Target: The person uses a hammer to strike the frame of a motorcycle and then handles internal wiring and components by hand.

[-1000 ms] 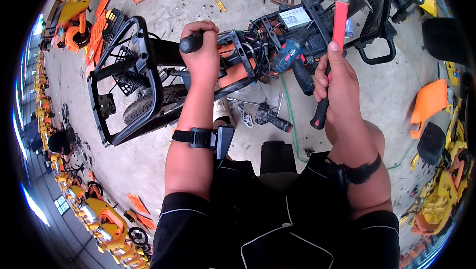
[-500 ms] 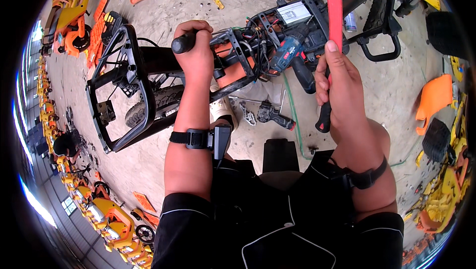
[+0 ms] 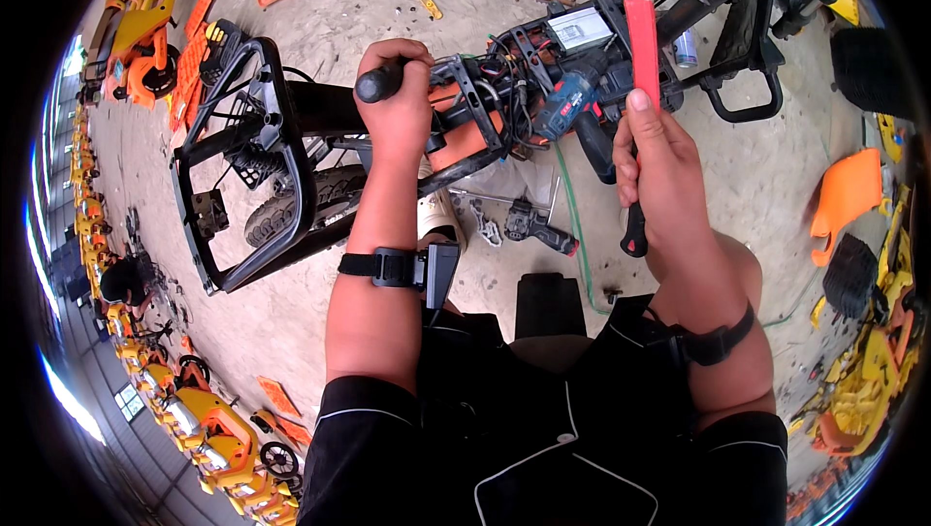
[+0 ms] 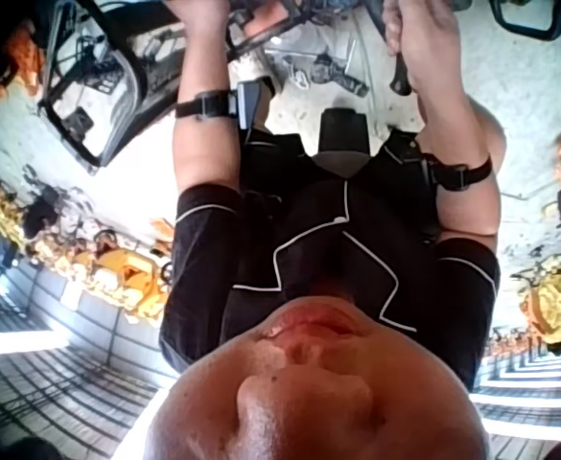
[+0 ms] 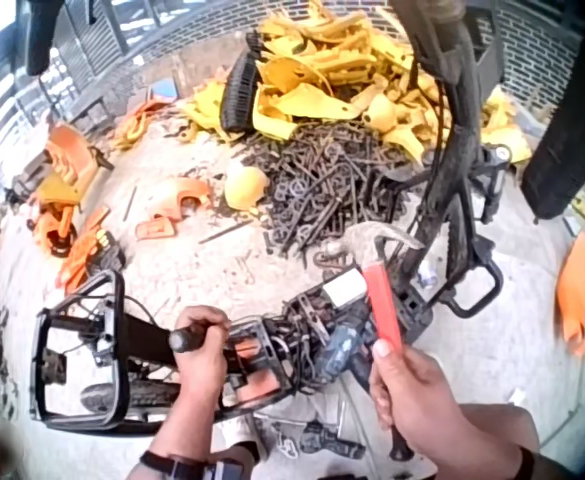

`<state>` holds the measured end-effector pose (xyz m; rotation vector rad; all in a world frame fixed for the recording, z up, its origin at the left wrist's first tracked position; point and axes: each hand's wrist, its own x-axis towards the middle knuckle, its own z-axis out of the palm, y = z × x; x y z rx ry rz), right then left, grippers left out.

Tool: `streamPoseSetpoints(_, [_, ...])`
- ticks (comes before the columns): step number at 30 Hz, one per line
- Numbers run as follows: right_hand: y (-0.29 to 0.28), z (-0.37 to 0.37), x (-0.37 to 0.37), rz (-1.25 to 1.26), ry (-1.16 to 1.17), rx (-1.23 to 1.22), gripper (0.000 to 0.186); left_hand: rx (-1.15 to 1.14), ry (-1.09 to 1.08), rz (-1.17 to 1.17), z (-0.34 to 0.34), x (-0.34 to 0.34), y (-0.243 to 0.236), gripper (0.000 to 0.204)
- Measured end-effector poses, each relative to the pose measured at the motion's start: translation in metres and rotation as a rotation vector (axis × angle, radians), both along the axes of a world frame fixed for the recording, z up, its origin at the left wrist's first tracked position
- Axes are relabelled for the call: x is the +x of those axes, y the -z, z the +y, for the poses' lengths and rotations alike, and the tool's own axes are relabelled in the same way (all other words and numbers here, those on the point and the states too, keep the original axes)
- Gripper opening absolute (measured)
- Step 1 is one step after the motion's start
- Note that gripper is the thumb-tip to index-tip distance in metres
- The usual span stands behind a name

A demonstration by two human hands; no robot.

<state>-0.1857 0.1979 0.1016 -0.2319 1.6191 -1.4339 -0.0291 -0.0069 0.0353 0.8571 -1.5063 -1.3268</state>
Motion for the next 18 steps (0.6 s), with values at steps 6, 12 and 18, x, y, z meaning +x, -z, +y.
streamPoseSetpoints(6, [-0.0014,-0.0012,0.0034,-0.013,-0.022,-0.006,0.044,0.006,0.008,-0.013,-0.0030,0.0058,0.0004,0.014])
streamPoseSetpoints(12, [-0.0019,-0.0032,0.0050,-0.001,-0.029,0.008,0.044,-0.005,-0.006,0.006,-0.0054,0.0086,0.0040,0.013])
streamPoseSetpoints(18, [-0.0022,-0.0054,0.0071,0.027,-0.026,0.016,0.044,-0.038,0.011,0.045,-0.0071,0.0090,0.0048,0.013])
